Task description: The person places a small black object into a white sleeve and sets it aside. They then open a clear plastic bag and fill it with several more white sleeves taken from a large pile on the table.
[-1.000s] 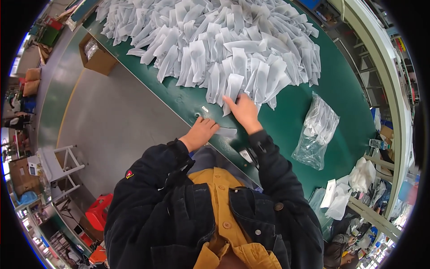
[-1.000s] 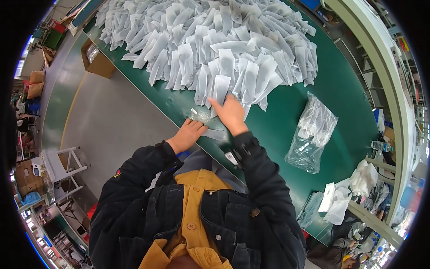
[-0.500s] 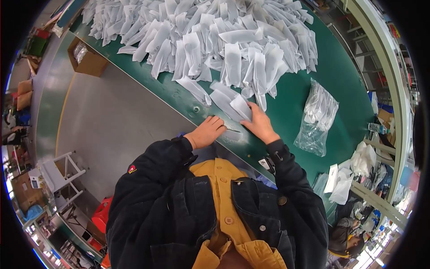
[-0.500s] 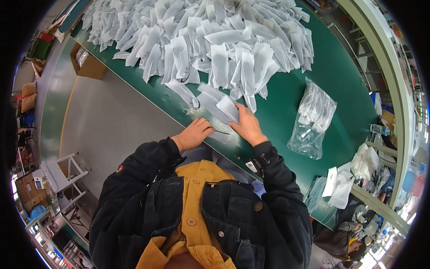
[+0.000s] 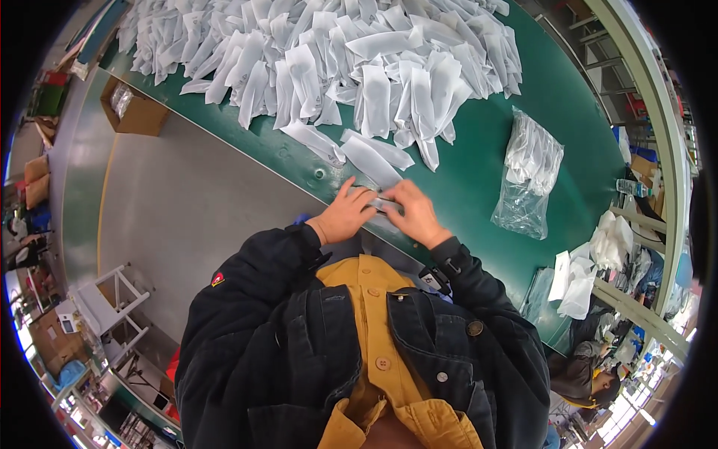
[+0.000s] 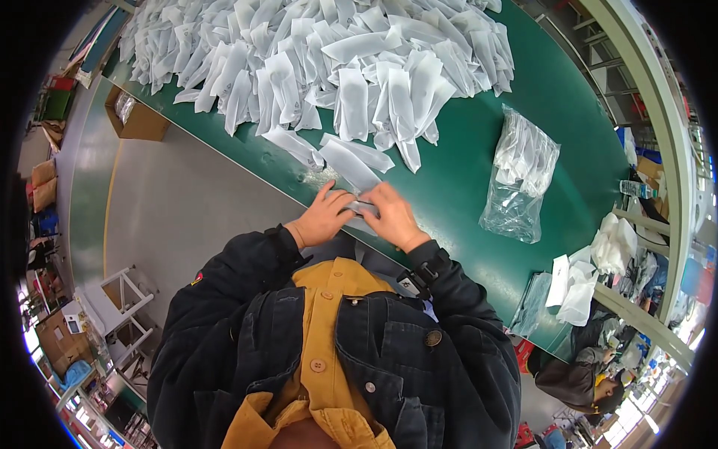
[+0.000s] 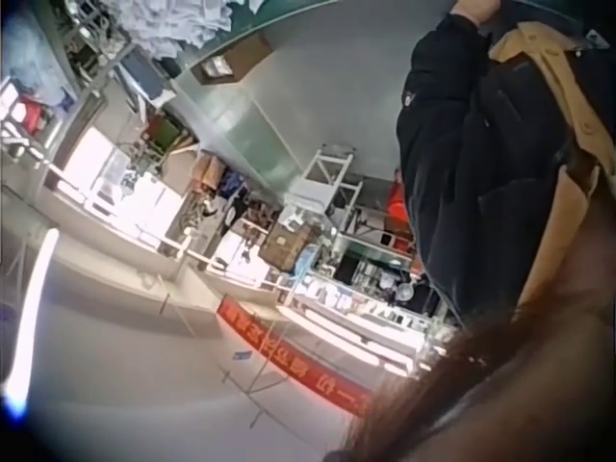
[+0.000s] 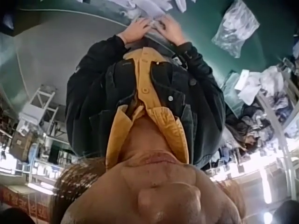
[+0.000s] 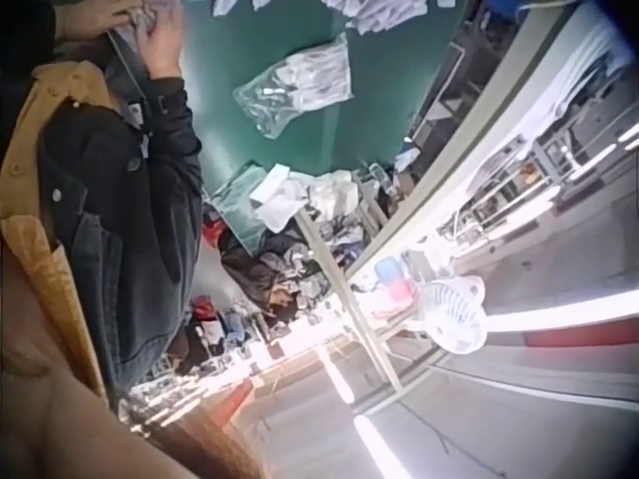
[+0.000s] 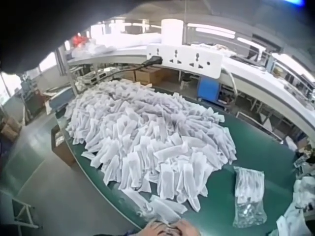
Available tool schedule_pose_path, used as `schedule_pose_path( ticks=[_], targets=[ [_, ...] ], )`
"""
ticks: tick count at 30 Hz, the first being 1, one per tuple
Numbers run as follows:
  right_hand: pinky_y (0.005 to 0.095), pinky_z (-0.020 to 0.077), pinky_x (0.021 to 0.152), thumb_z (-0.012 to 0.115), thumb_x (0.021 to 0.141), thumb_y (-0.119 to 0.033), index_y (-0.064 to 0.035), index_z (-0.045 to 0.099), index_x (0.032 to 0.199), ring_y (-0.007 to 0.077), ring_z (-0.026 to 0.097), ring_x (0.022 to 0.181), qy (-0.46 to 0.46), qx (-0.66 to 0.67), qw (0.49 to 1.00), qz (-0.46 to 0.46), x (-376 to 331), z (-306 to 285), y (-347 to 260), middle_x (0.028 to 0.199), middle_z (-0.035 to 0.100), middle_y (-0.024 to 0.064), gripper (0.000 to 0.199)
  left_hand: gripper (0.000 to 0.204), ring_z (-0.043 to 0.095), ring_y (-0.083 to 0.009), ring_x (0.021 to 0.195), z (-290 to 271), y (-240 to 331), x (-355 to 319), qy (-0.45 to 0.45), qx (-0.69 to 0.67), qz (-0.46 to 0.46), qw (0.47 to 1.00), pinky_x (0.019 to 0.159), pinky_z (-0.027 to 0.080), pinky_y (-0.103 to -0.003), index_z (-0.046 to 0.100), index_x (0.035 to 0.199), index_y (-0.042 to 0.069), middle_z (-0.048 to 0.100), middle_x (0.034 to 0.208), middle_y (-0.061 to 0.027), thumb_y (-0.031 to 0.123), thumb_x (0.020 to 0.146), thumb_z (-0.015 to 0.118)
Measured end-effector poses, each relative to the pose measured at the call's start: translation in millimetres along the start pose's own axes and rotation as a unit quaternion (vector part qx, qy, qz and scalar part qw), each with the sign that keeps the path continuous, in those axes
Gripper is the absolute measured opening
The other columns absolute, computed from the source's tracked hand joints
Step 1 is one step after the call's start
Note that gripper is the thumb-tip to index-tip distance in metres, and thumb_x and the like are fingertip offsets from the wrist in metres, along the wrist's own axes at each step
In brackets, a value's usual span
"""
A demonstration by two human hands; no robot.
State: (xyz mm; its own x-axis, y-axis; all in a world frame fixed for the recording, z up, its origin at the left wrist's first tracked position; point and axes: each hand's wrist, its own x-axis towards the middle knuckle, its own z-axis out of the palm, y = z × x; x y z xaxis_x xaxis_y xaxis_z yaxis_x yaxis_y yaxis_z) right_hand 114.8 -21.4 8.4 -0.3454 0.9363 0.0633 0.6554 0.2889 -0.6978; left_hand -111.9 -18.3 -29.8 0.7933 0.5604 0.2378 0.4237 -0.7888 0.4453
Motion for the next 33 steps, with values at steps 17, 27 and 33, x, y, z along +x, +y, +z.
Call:
schedule_pose_path(
  ticks=[17,27,33],
  targets=[
    [0.0458,0.0519,0.072,0.077,0.074,-0.014,-0.0039,0.054,0.097,0.0375,0.062,0.086,0.056,-0.102,0.992,-0.043,69,-8,10,0.097,0.055,0.0162,0.034,0.046,0.036,-0.0407,0.135,7,-4,9,-0.071,0.025,-0.056,0.996,0.112,0.017,-0.069,0.054,0.119,-0.001,0.045,0.131,-0.0211,0.009,0.074,0.061],
    [0.0454,0.0505,0.067,0.074,0.078,-0.015,-0.0038,0.056,0.097,0.0373,0.062,0.082,-0.128,-0.11,0.986,-0.003,49,-5,32,0.094,0.056,0.0147,0.028,0.051,0.038,-0.0413,0.133,-11,1,22,-0.013,0.047,-0.055,0.997,0.109,0.021,-0.069,0.05,0.128,-0.002,0.044,0.134,-0.0231,0.01,0.079,0.057],
    [0.0451,0.0508,0.073,0.074,0.08,-0.022,-0.0036,0.057,0.101,0.0373,0.062,0.088,-0.056,-0.039,0.995,-0.066,116,28,-17,0.097,0.059,0.016,0.033,0.07,0.037,-0.0411,0.133,9,-2,14,-0.08,0.007,-0.085,0.993,0.108,0.027,-0.062,0.046,0.135,0.0,0.042,0.137,-0.022,0.014,0.07,0.066]
  ],
)
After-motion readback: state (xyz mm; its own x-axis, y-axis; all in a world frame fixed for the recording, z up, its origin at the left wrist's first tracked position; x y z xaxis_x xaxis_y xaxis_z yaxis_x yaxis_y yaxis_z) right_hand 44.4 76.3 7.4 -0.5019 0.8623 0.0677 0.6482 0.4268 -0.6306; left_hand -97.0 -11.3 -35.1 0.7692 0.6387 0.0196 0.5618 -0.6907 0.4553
